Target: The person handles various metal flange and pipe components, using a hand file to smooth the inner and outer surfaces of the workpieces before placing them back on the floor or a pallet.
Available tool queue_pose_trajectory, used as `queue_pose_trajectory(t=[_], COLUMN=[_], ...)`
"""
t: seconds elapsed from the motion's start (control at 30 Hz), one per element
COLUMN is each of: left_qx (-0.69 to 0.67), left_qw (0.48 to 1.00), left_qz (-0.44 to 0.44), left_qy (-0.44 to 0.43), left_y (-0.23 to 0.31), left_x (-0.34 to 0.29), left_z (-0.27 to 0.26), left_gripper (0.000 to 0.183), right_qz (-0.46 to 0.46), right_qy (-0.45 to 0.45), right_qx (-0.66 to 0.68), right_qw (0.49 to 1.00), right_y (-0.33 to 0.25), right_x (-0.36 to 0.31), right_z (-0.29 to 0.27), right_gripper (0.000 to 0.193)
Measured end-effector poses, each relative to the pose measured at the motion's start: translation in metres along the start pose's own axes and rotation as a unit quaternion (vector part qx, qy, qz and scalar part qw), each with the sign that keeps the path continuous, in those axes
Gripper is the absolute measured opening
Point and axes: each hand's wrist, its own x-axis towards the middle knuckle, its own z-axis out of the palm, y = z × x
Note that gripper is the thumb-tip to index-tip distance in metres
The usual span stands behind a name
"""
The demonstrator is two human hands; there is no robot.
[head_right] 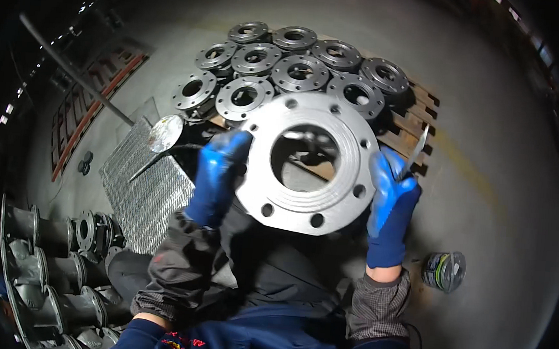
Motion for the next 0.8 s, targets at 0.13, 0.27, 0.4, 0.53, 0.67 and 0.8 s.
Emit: queue_pose_trajectory(t=[0.13, 0.27, 0.4, 0.53, 0.67, 0.8], left_qx=[0.054, -0.055, -0.058, 0.0, -0.038, -0.104], left_qw=[0.991, 0.964, 0.93, 0.908, 0.918, 0.903], left_qz=[-0.094, -0.237, -0.336, -0.373, -0.288, -0.175], left_qy=[-0.074, -0.11, -0.137, -0.193, -0.269, -0.379], left_y=[-0.081, -0.129, -0.115, -0.063, -0.073, -0.096], left_x=[0.0, -0.011, 0.0, 0.034, 0.071, 0.167], left_z=[0.055, 0.09, 0.118, 0.15, 0.189, 0.241], left_gripper=[0.026, 0.019, 0.019, 0.032, 0.044, 0.036], right_qz=[0.123, 0.193, 0.291, 0.225, 0.139, -0.007], right_qy=[0.065, 0.117, 0.166, 0.194, 0.211, 0.147], right_qx=[0.039, -0.064, -0.074, -0.096, -0.018, -0.204], right_qw=[0.99, 0.972, 0.939, 0.95, 0.967, 0.968], right_y=[0.058, 0.098, 0.104, 0.11, 0.113, 0.111], right_x=[-0.011, -0.029, -0.028, 0.019, 0.096, 0.17], right_z=[-0.075, -0.132, -0.144, -0.142, -0.159, -0.179], right_gripper=[0.023, 0.024, 0.021, 0.021, 0.03, 0.033])
